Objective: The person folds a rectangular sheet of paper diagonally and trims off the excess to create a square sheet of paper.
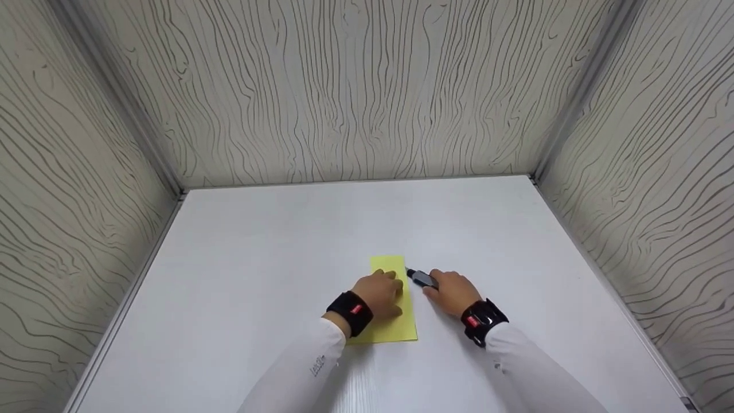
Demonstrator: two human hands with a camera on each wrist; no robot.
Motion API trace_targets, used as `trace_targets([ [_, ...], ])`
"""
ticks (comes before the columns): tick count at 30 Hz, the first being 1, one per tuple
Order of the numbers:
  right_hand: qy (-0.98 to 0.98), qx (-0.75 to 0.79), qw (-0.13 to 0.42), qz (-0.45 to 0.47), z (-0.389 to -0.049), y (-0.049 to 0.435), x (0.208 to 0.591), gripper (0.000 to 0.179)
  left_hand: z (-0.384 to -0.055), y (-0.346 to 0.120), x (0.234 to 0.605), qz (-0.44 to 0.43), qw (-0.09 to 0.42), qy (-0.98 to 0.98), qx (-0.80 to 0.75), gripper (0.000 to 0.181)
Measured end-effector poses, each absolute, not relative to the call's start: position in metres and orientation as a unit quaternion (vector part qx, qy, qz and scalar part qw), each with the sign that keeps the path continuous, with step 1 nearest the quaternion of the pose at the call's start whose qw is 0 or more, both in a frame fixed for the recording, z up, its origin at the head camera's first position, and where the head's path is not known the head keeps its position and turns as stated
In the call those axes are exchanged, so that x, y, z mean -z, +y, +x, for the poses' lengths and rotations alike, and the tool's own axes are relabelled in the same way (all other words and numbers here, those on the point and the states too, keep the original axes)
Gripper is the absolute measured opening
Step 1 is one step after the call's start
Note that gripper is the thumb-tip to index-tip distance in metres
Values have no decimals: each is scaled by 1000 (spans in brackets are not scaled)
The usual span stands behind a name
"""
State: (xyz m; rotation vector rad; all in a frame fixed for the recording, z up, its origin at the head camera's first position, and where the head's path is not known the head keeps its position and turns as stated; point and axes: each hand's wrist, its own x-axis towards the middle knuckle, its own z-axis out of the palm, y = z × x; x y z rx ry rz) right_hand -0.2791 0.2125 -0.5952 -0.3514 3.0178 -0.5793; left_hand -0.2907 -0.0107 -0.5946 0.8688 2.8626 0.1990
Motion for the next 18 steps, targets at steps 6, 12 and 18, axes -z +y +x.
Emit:
trace_targets([
  [6, 978, 180, 31, -105, -282, 213, 595, 22, -290, -11, 590, 292, 78, 951, -68, 38],
  [12, 976, 184, 20, -113, -287, 209, 595, 22, -288, -12, 583, 291, 82, 951, -72, 37],
  [18, 977, 184, 23, -103, -286, 208, 592, 21, -287, -12, 582, 295, 77, 950, -62, 37],
])
